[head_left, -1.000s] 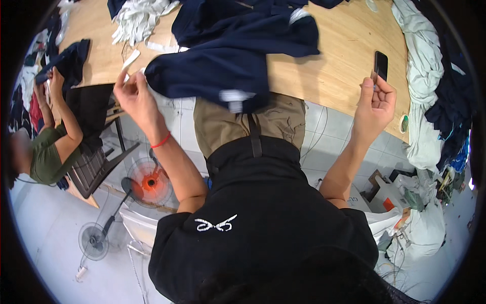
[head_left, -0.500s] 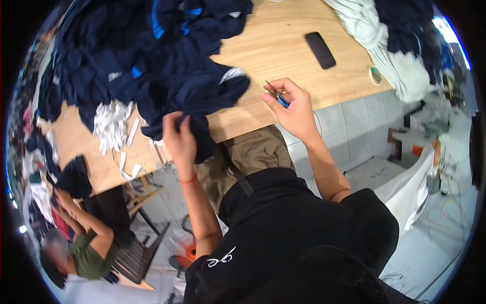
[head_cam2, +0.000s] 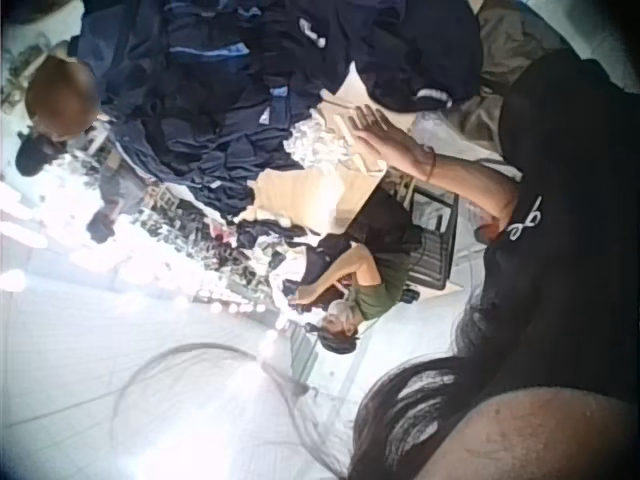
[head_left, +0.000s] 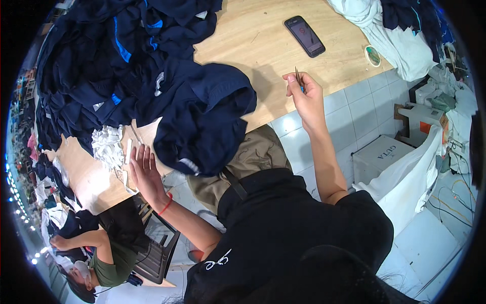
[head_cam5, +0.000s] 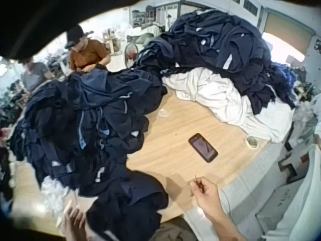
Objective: Trimming loose threads and inspecting dark blue athletic pants in a garment factory setting.
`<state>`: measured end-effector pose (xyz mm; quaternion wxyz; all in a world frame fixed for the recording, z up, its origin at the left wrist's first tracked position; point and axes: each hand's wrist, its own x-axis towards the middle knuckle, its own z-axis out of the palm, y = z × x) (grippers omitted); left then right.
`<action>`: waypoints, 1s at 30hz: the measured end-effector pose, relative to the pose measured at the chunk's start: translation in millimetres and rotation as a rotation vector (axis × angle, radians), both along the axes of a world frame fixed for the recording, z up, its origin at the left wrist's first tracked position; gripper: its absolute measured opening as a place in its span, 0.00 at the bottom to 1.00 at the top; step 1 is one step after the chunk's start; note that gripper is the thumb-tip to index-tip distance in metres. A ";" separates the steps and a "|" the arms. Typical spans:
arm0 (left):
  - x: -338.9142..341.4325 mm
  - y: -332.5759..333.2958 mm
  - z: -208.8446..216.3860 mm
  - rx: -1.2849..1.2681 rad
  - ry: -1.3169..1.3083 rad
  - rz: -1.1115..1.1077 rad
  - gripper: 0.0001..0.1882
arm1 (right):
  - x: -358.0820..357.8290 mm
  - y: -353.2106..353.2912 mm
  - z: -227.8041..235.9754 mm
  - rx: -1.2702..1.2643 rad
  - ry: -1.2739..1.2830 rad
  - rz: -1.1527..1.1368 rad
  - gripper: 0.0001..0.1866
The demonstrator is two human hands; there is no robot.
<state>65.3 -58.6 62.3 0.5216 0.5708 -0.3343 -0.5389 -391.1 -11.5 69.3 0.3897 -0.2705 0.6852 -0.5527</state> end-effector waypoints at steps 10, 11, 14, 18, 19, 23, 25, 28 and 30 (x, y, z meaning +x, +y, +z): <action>-86.6 19.9 -5.2 -0.273 -0.814 0.009 0.18 | 3.8 -7.4 -23.5 0.028 -0.039 -0.017 0.09; -88.3 20.3 -4.1 -0.280 -0.798 0.049 0.17 | 7.0 -10.5 -22.2 -0.014 -0.033 -0.012 0.10; -100.0 21.1 6.3 -0.257 -0.854 0.038 0.17 | 19.8 -23.4 -21.5 0.003 0.135 0.054 0.12; -110.7 15.5 -16.5 -0.143 -0.887 -0.118 0.36 | 30.6 -48.9 -54.3 -0.018 0.378 0.060 0.16; -115.0 15.7 -20.2 -0.148 -0.880 -0.119 0.36 | 28.0 -56.3 -66.3 -0.002 0.380 0.086 0.17; -118.9 20.0 -40.7 -0.274 -1.043 -0.132 0.45 | 31.4 -59.5 -78.7 0.080 0.366 0.201 0.19; -116.5 13.9 -50.3 -0.319 -1.094 -0.123 0.46 | 43.7 -59.2 -69.6 0.113 0.321 0.191 0.17; -118.0 18.2 -31.2 -0.344 -1.012 -0.064 0.39 | 64.4 -47.5 -50.6 -0.075 0.477 0.015 0.13; -122.2 21.0 -13.0 -0.384 -1.047 -0.035 0.33 | 73.9 -41.2 -33.0 -0.101 0.558 0.001 0.08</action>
